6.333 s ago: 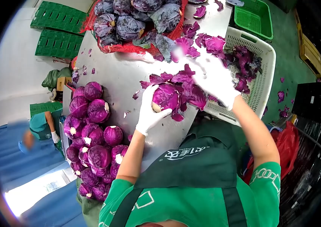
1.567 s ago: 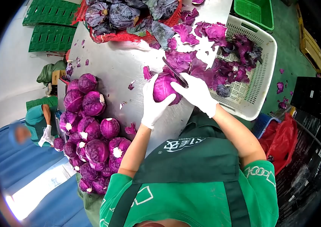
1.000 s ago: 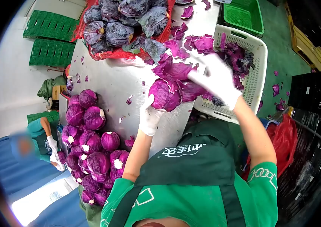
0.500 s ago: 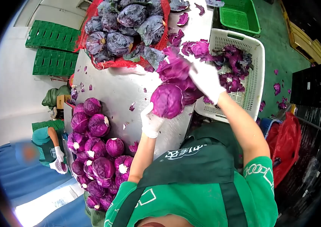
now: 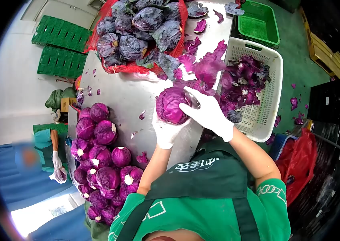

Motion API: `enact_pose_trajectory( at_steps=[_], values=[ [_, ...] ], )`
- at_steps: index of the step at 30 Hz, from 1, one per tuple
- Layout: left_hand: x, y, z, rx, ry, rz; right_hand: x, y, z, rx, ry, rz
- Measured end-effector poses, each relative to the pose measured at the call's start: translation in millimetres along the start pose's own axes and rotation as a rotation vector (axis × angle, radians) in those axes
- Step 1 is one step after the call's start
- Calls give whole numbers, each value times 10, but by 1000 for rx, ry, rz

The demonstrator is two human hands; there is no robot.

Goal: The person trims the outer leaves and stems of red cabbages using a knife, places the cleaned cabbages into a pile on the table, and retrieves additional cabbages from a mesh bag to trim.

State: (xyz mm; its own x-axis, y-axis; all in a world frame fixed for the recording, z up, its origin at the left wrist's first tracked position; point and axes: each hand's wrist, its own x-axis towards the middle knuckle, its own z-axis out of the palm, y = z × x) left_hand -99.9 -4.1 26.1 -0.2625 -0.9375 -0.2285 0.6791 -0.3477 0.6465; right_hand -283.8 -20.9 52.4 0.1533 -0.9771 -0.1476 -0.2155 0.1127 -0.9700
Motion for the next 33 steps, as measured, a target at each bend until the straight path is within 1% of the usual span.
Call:
enact_pose_trajectory(
  at_steps=[1, 2, 3, 4, 5, 6, 7, 9, 10, 11, 13, 15, 16, 17, 19, 21, 23, 24, 25, 26, 27, 28, 29, 30, 31, 32, 33],
  values=[
    [-16, -19, -74, -3, 69, -21, 7, -46, -8, 97, -22, 91],
    [-15, -24, -181, -465, 108, -154, 21, 39, 36, 167, 4, 1],
    [-22, -92, -302, -466, 112, -151, -2, -94, 25, 319, -13, 141],
    [-17, -157, -343, -23, 145, -46, -9, -152, -52, 496, -57, 211],
    [-31, -189, -388, -17, 151, -47, -10, -172, -107, 673, -102, 284],
    [-40, -187, -363, -11, 158, -48, -1, -163, -85, 657, -55, 267],
    [-50, -185, -337, -5, 164, -49, 11, -194, -128, 652, -59, 266],
    [-35, -321, -517, 223, 138, -35, 87, -272, -321, 608, -88, 366],
    [-53, -268, -472, -356, 2, -150, 142, -232, -452, 623, -50, 335],
    [-70, -215, -427, -908, -53, -341, 208, -157, -620, 638, -11, 302],
    [-108, -205, -560, -1030, -84, -375, 341, 13, -965, 392, 155, 180],
    [-160, -232, -657, -1034, -87, -343, 413, 184, -1019, -558, 485, -199],
    [-137, -219, -655, -1033, -98, -324, 415, 227, -967, -486, 502, -157],
    [-122, -220, -644, -1034, -102, -315, 428, 381, -872, -339, 427, -248],
    [-146, -220, -527, -1118, -116, -353, 277, 137, -577, -69, 56, -22],
    [-153, -248, -503, -1121, -146, -351, 254, -58, -272, -30, -150, -121],
    [-123, -294, -579, -1051, -429, -345, 223, -336, -128, 273, -330, 35],
    [-150, -207, -455, -702, -320, -238, 263, -321, -46, 216, -364, 60],
    [-179, -121, -332, -262, -206, -173, 278, -338, 4, 240, -433, 82],
    [-208, -35, -209, 112, -90, -170, 274, -382, 18, 253, -446, 39],
    [-256, -3, -177, 376, -56, -157, 263, -437, 14, 264, -462, -2],
    [-304, 29, -145, 640, -20, -158, 254, -466, 15, 264, -472, 1],
    [-335, 3, -190, 344, 49, -187, 239, -486, 16, 234, -453, -44],
    [-325, -106, -367, 10, -16, -190, 232, -491, 17, 203, -432, -91],
    [-314, -215, -543, -368, -72, -222, 282, -279, 79, 164, -367, -124],
    [-303, -322, -718, -694, -122, -279, 298, -270, 35, 141, -373, -59],
    [-328, -228, -531, -916, -207, -369, 316, -267, -7, 117, -379, 5]
  ],
)
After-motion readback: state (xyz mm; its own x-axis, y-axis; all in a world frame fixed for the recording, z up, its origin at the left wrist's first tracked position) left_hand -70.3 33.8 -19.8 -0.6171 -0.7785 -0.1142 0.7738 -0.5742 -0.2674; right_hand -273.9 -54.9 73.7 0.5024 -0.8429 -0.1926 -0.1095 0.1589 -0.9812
